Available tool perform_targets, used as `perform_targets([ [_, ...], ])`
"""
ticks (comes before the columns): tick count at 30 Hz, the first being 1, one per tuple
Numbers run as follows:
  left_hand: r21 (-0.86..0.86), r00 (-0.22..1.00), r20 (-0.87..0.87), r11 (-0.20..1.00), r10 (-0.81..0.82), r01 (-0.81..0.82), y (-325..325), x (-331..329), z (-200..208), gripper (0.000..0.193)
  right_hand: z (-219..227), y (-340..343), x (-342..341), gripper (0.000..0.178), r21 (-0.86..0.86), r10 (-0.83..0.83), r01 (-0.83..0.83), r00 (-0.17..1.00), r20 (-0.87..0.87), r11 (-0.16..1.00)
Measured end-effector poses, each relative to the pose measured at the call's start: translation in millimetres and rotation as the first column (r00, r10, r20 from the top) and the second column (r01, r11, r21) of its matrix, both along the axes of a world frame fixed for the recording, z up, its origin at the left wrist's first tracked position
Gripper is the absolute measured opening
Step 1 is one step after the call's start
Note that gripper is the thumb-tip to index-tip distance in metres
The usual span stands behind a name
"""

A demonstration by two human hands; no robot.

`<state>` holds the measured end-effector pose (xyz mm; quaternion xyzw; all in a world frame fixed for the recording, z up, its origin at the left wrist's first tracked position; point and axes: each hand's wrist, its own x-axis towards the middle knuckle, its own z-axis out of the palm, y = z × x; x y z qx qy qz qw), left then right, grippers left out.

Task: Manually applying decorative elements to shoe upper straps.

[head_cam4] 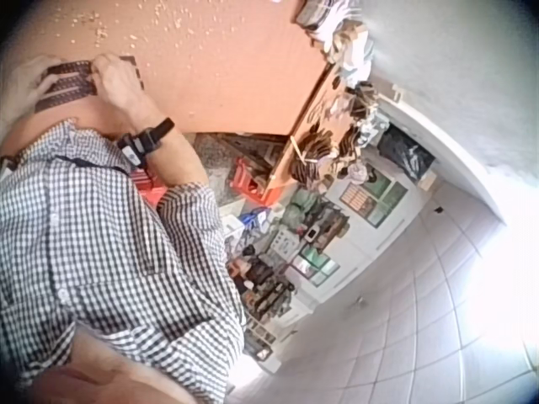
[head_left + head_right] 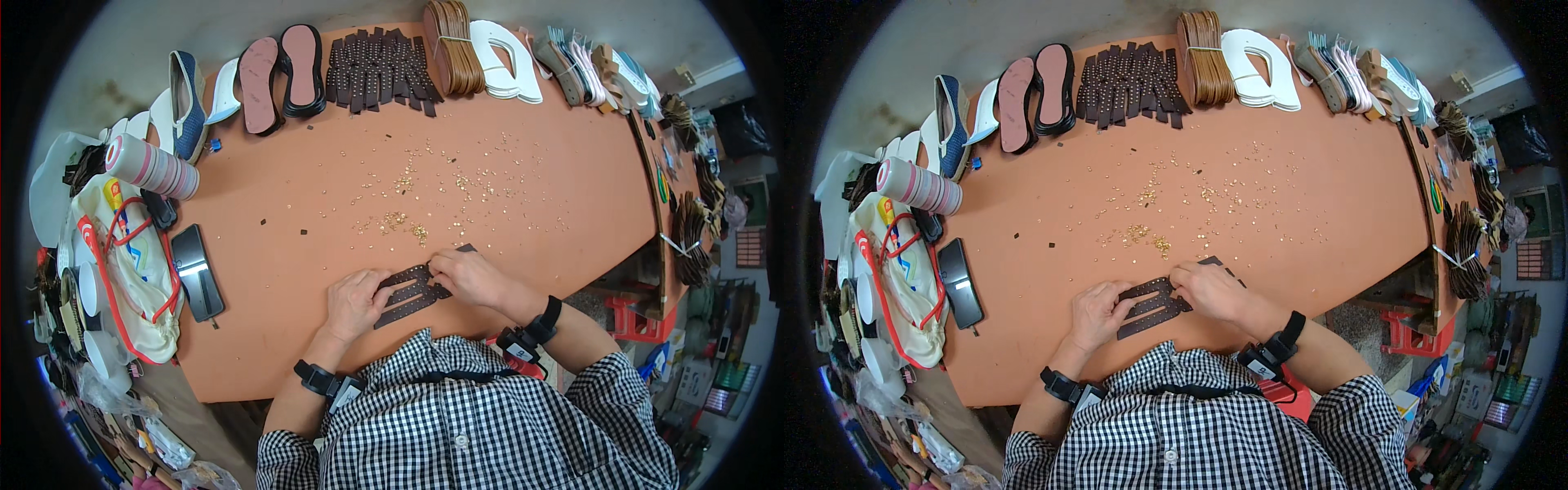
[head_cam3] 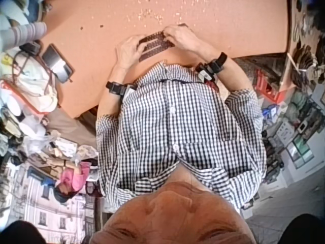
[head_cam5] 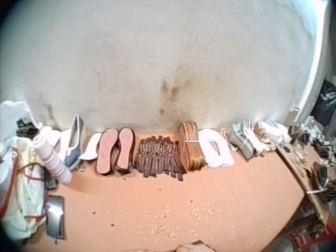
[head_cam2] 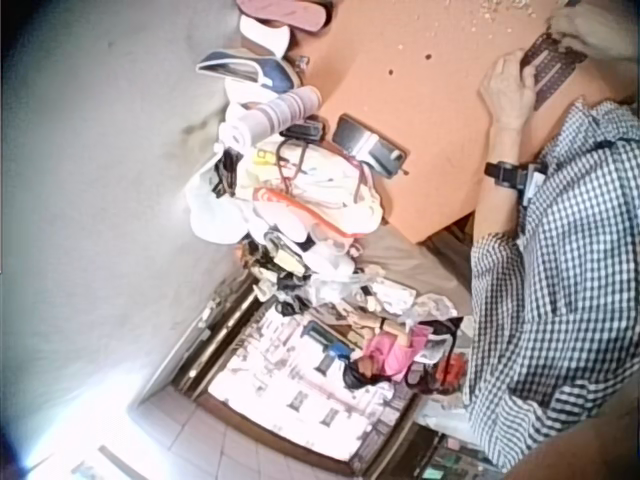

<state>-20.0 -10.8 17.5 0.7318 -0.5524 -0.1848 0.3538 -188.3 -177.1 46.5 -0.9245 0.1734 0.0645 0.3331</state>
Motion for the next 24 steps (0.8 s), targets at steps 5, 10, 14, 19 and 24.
perform_targets([
  [5,-0.009,1.000,0.006,1.000,0.002,-0.002,0,0,-1,0.020,6,-2,8,0.014,-0.046,0.044,-0.048,0.996,-0.082,0.998],
  [10,-0.016,1.000,0.009,1.000,-0.001,0.001,-1,0,2,0.020,11,-4,13,0.013,-0.015,0.030,-0.033,0.988,-0.154,0.999],
  [14,-0.006,1.000,0.016,1.000,0.003,-0.003,0,0,3,0.019,9,0,12,0.011,-0.012,-0.029,0.027,0.980,-0.195,1.000],
  [19,-0.010,1.000,0.024,1.000,0.000,0.000,0,0,1,0.019,11,1,14,0.014,0.015,-0.056,0.061,0.970,-0.235,0.998],
  [24,-0.010,0.999,0.032,1.000,0.003,-0.002,-1,0,2,0.018,9,4,13,0.013,0.020,-0.087,0.095,0.968,-0.236,0.995],
])
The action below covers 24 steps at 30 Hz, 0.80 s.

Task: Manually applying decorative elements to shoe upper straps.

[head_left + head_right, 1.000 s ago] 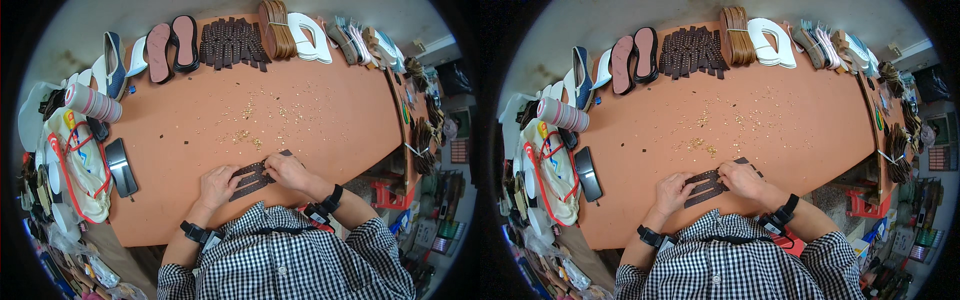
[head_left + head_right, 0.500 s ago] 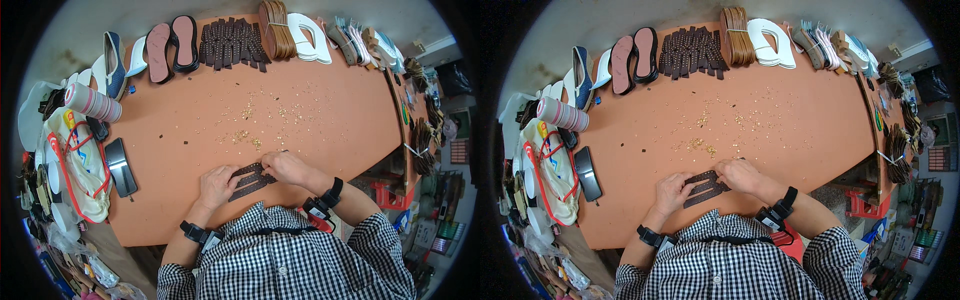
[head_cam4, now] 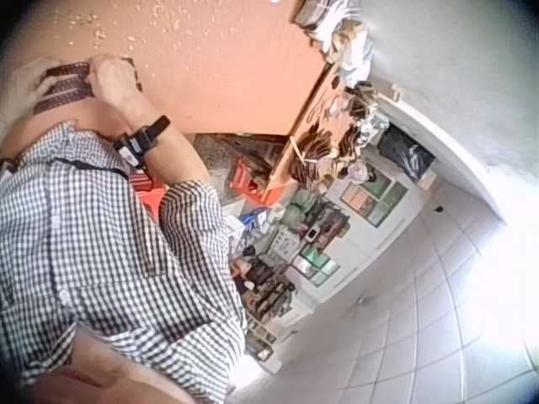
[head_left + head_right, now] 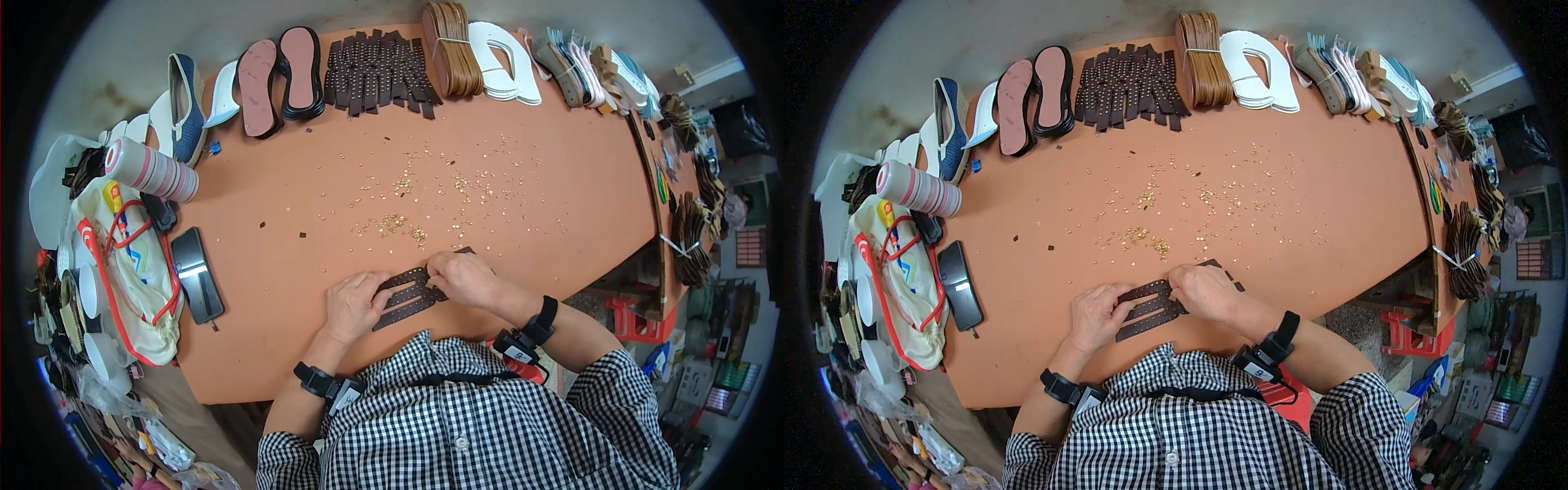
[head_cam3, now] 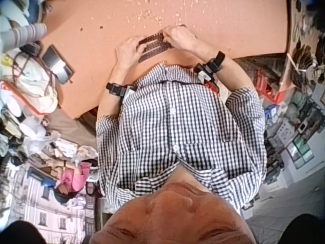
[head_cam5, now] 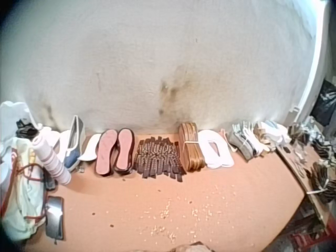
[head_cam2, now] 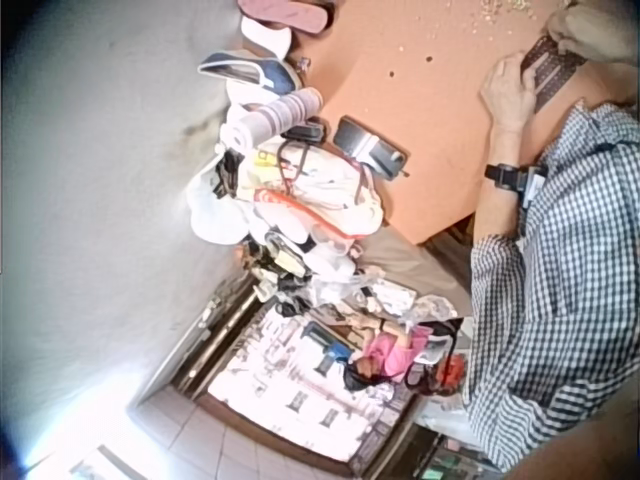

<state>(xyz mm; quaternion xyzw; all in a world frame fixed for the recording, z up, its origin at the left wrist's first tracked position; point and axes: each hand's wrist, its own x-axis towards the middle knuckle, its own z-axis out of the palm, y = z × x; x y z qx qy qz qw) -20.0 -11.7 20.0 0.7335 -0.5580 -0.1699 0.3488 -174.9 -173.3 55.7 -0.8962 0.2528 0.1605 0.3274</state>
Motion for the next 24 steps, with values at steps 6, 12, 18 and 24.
perform_targets([
  [6,-0.012,1.000,0.000,1.000,-0.002,0.002,-2,0,0,0.018,2,1,0,0.012,-0.011,-0.036,0.036,0.999,0.010,0.999],
  [12,0.004,1.000,-0.007,1.000,0.003,-0.003,2,0,-2,0.019,-5,3,-1,0.010,-0.023,-0.022,0.024,0.998,0.051,0.999],
  [18,-0.098,0.999,-0.028,0.994,-0.045,0.042,0,1,-7,0.022,-7,-2,-2,0.011,0.028,-0.035,0.034,0.999,0.022,0.999],
  [24,-0.025,0.999,-0.051,1.000,-0.010,0.008,3,-1,-3,0.018,1,-4,10,0.019,0.041,-0.013,0.014,0.999,-0.033,0.999],
])
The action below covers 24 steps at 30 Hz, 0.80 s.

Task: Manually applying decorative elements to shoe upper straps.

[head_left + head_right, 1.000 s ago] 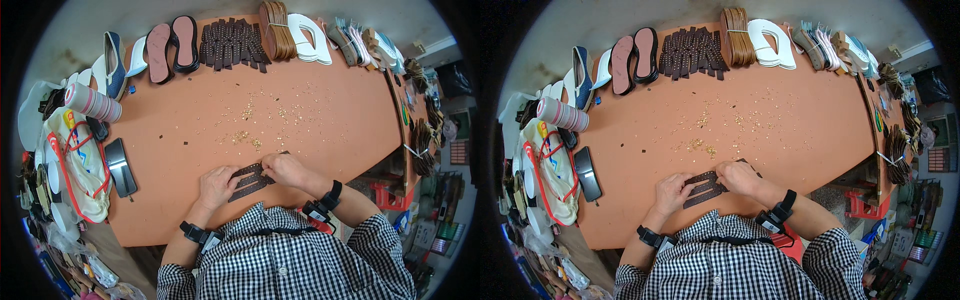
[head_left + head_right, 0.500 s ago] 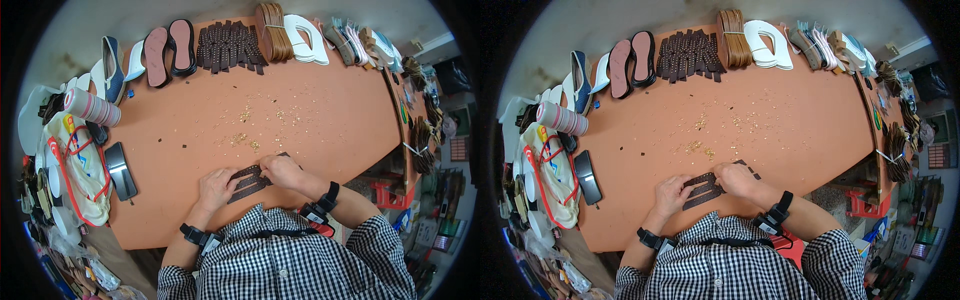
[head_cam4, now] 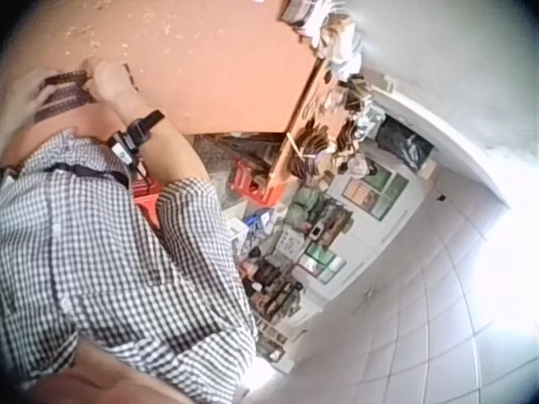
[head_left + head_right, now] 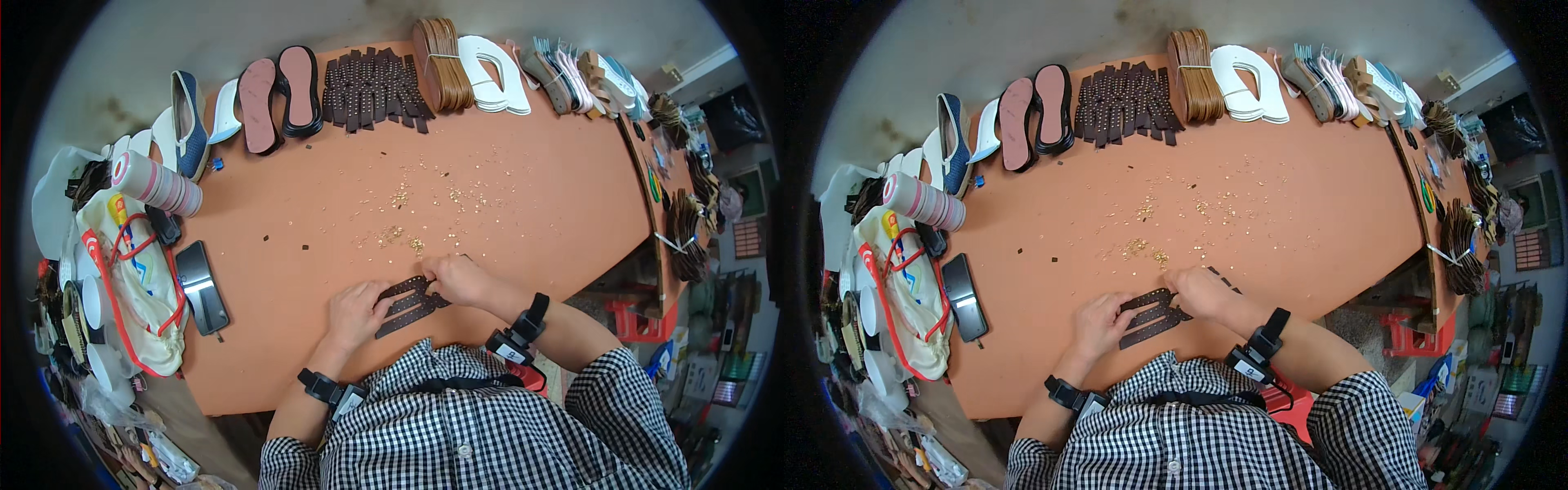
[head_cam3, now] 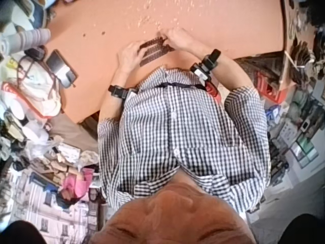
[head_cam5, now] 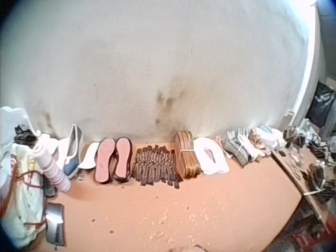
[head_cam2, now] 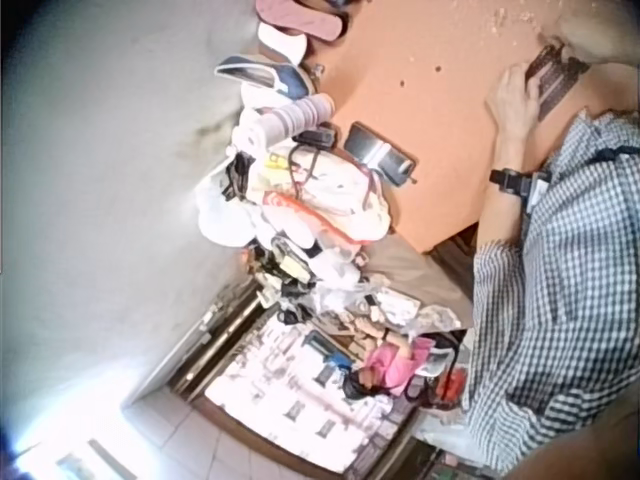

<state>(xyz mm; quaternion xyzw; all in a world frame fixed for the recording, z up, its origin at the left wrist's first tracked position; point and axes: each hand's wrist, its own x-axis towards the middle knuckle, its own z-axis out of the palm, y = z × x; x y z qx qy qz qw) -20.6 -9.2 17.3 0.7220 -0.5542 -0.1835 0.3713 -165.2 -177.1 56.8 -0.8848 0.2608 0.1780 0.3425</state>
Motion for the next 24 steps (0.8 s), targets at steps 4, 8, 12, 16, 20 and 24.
perform_targets([
  [4,-0.011,1.000,0.006,1.000,-0.002,0.002,-1,1,0,0.018,6,1,4,0.021,0.000,-0.002,0.002,0.999,-0.040,1.000],
  [8,-0.007,0.998,-0.056,1.000,-0.008,0.008,-3,2,-2,0.019,-2,3,-3,0.022,-0.053,-0.009,0.011,1.000,0.025,0.999],
  [12,0.073,0.995,-0.096,0.997,0.011,-0.004,-3,3,0,0.023,-5,-5,-8,0.016,0.002,-0.013,0.013,1.000,0.018,1.000],
  [16,0.112,0.991,-0.122,0.993,0.049,-0.036,-6,4,-3,0.024,-9,-17,-36,0.008,0.576,-0.504,0.386,0.862,0.052,0.720],
  [20,0.244,0.868,-0.464,0.968,0.177,-0.067,-7,3,-12,0.024,-17,-30,-66,0.008,0.634,-0.804,0.555,0.562,0.191,0.539],
  [24,0.193,0.685,-0.675,0.962,0.274,-0.195,-6,3,-22,0.026,-49,-54,-96,0.009,0.567,-0.889,0.686,0.326,0.321,0.456],
])
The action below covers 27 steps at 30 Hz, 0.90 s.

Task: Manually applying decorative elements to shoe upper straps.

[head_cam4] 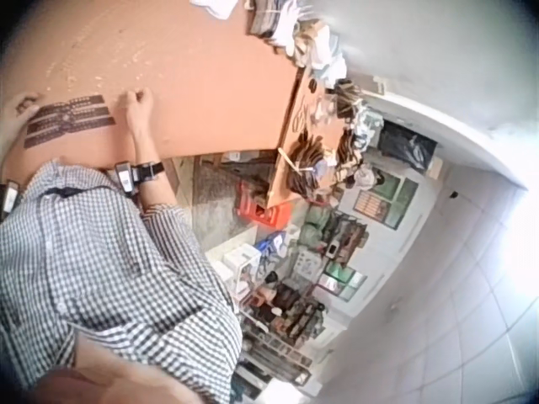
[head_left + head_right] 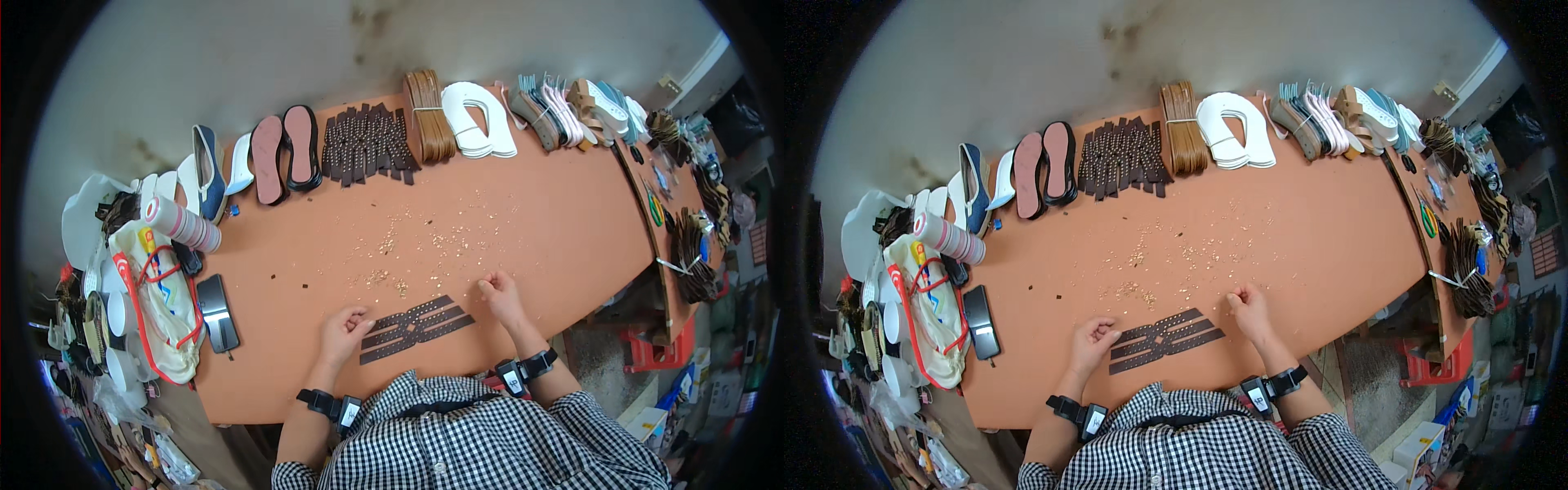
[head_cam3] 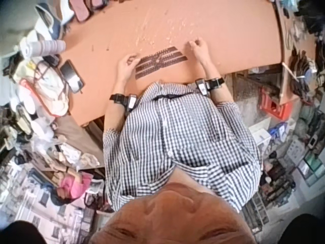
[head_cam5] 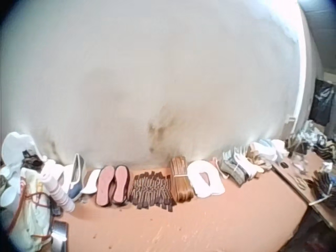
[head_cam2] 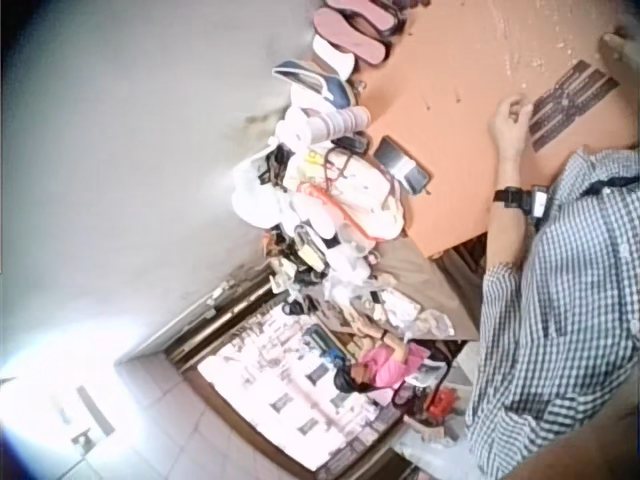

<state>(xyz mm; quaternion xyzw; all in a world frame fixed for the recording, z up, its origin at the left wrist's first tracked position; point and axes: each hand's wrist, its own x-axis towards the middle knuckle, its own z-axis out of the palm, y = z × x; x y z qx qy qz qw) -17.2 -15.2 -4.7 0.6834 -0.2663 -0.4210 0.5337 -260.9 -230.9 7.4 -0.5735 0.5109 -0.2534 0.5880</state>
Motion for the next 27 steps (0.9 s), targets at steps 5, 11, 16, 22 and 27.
perform_targets([
  [5,0.015,0.974,-0.144,0.985,0.173,-0.172,-2,-1,12,0.022,-6,-17,-1,0.010,-0.302,0.057,-0.160,0.945,-0.323,0.940],
  [11,0.089,0.849,-0.234,0.880,0.473,-0.466,23,17,14,0.018,12,-19,30,0.013,-0.486,0.108,-0.431,0.822,-0.560,0.760],
  [16,0.051,0.749,-0.236,0.778,0.619,-0.626,59,15,13,0.017,13,-26,29,0.011,-0.412,0.208,-0.487,0.802,-0.560,0.770],
  [22,0.021,0.764,-0.137,0.773,0.630,-0.634,53,16,16,0.015,16,-30,31,0.010,-0.414,0.288,-0.553,0.786,-0.547,0.723],
  [27,0.014,0.757,-0.251,0.784,0.604,-0.621,52,19,21,0.014,9,-30,36,0.011,-0.444,0.208,-0.567,0.748,-0.630,0.693],
])
